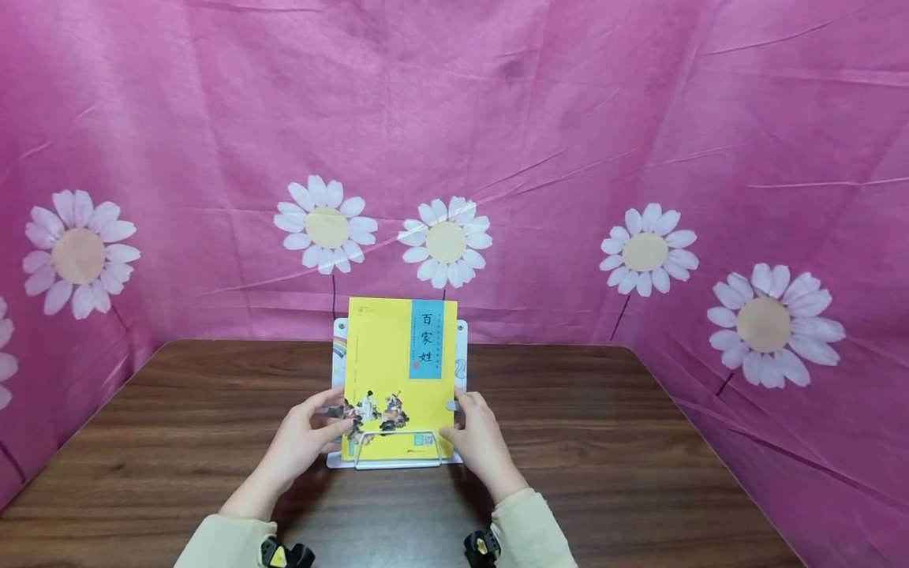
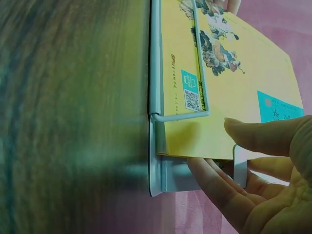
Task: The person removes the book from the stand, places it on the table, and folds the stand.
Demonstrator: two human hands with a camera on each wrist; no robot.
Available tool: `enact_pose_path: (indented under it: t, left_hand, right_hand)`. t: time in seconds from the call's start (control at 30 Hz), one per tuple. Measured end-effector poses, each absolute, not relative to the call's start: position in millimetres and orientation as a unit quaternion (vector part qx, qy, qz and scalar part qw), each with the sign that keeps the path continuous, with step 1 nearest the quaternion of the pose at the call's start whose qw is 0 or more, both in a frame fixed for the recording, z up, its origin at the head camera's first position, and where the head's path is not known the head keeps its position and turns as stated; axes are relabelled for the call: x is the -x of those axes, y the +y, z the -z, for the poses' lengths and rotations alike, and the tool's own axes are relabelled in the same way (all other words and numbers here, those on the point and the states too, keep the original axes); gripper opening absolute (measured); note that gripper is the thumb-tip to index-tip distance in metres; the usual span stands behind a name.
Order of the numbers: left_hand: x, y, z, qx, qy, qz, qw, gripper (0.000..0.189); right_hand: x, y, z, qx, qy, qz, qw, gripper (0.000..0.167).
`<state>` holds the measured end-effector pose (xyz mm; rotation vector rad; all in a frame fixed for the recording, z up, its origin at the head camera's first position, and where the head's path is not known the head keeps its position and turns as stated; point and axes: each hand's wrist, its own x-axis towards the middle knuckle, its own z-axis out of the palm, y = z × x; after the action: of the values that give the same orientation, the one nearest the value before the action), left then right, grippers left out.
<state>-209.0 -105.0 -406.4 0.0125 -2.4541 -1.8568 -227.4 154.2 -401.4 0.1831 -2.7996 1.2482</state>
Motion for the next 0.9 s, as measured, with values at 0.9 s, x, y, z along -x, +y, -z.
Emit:
enact_pose_path:
  t: [0.9]
  left_hand:
    - [213.5,-104.5,415.4,-0.003,-0.804,0.592,0.065,0.042]
  right_hand:
    - [225.8,151.1,401.8,-0.059,-0.919,-0.389,0.031,0.069]
